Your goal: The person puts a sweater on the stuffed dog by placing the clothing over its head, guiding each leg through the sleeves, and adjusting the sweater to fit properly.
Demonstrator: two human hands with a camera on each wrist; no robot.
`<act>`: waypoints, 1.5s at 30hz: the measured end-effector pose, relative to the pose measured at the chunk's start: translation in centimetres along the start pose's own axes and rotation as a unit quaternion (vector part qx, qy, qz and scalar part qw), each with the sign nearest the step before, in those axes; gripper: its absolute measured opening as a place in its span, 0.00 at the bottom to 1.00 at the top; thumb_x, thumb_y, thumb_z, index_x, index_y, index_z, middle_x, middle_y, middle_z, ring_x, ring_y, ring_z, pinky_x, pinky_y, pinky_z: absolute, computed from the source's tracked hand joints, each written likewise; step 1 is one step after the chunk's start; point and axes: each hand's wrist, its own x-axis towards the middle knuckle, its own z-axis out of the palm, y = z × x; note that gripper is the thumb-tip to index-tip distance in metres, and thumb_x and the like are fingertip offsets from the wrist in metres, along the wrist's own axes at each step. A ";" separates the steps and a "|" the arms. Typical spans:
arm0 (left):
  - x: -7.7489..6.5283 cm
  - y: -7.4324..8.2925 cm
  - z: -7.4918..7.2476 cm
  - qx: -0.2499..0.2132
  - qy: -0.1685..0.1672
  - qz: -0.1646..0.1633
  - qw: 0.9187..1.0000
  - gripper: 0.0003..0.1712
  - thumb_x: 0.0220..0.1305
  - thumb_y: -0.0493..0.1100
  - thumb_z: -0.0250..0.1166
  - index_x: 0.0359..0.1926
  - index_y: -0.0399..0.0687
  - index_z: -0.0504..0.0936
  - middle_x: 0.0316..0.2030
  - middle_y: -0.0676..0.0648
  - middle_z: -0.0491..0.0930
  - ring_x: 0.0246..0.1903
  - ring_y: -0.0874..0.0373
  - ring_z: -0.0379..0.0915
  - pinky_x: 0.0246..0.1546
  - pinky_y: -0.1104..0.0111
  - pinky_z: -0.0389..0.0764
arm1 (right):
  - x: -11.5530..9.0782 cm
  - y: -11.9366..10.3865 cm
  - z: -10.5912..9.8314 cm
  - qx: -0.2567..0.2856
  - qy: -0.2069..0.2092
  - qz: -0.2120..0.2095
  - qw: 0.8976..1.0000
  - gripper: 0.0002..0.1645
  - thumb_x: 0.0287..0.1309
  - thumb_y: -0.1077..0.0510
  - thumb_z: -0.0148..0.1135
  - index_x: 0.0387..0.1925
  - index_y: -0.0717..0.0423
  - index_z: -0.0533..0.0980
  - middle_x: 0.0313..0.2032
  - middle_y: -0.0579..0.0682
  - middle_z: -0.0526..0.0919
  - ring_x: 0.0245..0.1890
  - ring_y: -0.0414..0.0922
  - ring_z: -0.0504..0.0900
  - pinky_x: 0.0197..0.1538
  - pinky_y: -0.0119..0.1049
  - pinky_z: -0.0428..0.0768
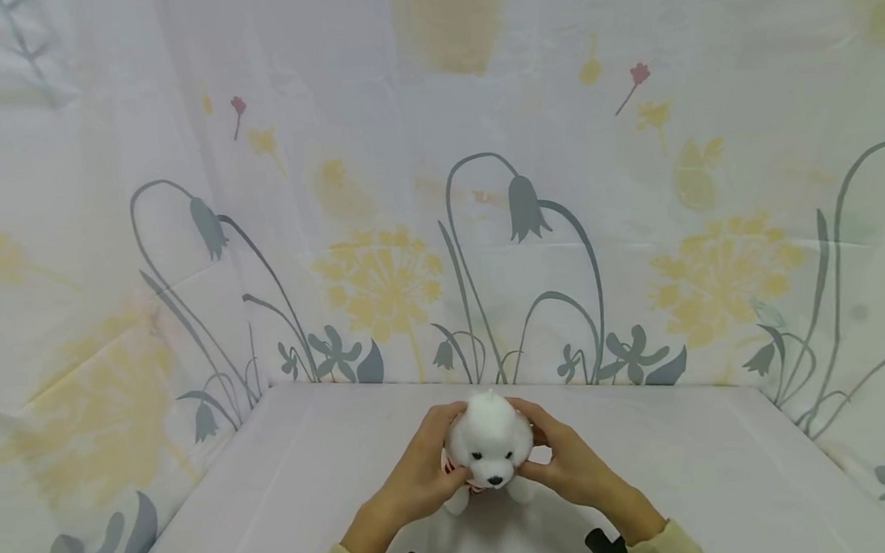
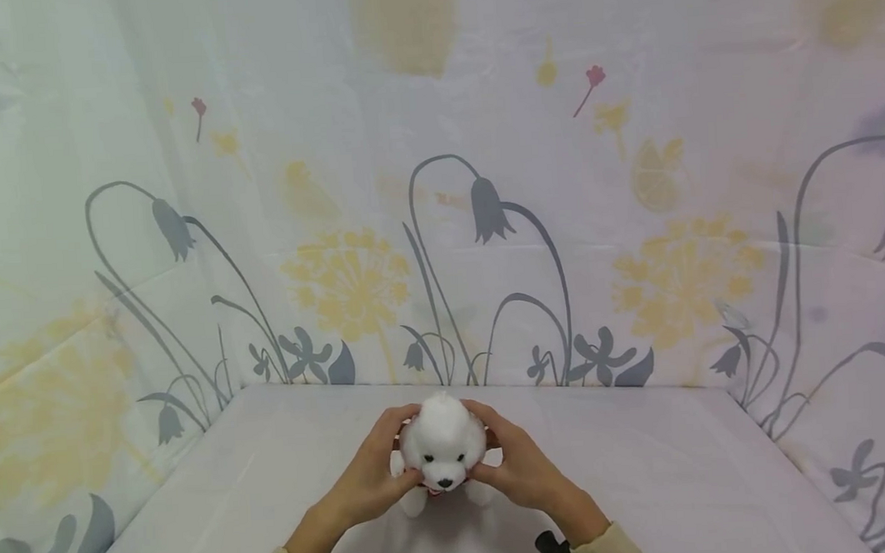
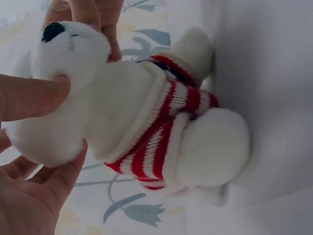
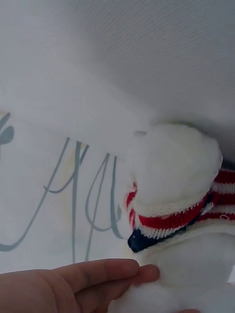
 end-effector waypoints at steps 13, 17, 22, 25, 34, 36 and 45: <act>2.7 -0.9 2.3 -0.106 0.007 -0.021 0.994 0.42 0.50 0.24 0.63 0.64 0.56 0.64 0.62 0.50 0.65 0.58 0.53 0.65 0.50 0.58 0.76 | -0.3 0.9 -1.6 -0.029 0.067 -0.035 0.997 0.47 0.43 0.72 0.72 0.65 0.54 0.62 0.62 0.57 0.67 0.52 0.50 0.78 0.54 0.39 0.76; 3.3 -1.0 2.8 -0.098 0.010 -0.022 0.995 0.40 0.50 0.25 0.64 0.64 0.54 0.65 0.60 0.48 0.65 0.58 0.54 0.65 0.50 0.60 0.76 | -0.3 1.4 -1.9 -0.056 0.074 -0.030 0.995 0.48 0.43 0.72 0.72 0.66 0.52 0.62 0.62 0.56 0.67 0.54 0.50 0.76 0.54 0.39 0.76; 3.8 -1.0 3.0 -0.092 0.023 -0.011 0.995 0.39 0.50 0.26 0.64 0.63 0.54 0.66 0.57 0.47 0.66 0.56 0.54 0.65 0.48 0.61 0.77 | -0.1 1.8 -2.0 -0.081 0.085 -0.019 0.993 0.48 0.43 0.72 0.72 0.65 0.52 0.62 0.61 0.57 0.69 0.52 0.51 0.78 0.51 0.46 0.77; 3.6 -1.0 2.9 -0.096 0.025 -0.016 0.995 0.39 0.50 0.26 0.64 0.62 0.54 0.66 0.58 0.47 0.66 0.56 0.54 0.65 0.48 0.60 0.77 | 0.0 1.7 -2.0 -0.086 0.080 -0.010 0.993 0.47 0.43 0.71 0.72 0.65 0.51 0.62 0.61 0.57 0.70 0.50 0.51 0.79 0.50 0.48 0.78; 2.7 -0.5 3.0 -0.081 0.016 -0.013 0.997 0.39 0.51 0.28 0.65 0.63 0.54 0.64 0.60 0.48 0.64 0.58 0.54 0.64 0.48 0.61 0.77 | -0.7 0.9 -2.3 -0.088 0.055 0.032 0.994 0.50 0.42 0.70 0.74 0.65 0.45 0.61 0.59 0.56 0.71 0.46 0.49 0.80 0.47 0.52 0.78; 2.4 -0.4 3.0 -0.068 0.017 -0.005 0.998 0.39 0.51 0.28 0.66 0.63 0.53 0.65 0.59 0.48 0.65 0.57 0.54 0.65 0.46 0.63 0.77 | -1.0 0.8 -2.3 -0.089 0.050 0.036 0.994 0.50 0.42 0.69 0.74 0.65 0.44 0.61 0.59 0.55 0.71 0.46 0.48 0.80 0.47 0.52 0.78; 0.9 0.1 2.2 -0.003 0.034 -0.034 0.999 0.41 0.54 0.36 0.69 0.66 0.47 0.60 0.58 0.44 0.65 0.53 0.52 0.68 0.49 0.57 0.76 | -2.2 0.3 -2.8 -0.115 0.032 0.031 0.992 0.53 0.44 0.56 0.77 0.69 0.40 0.58 0.61 0.48 0.70 0.49 0.45 0.78 0.50 0.44 0.77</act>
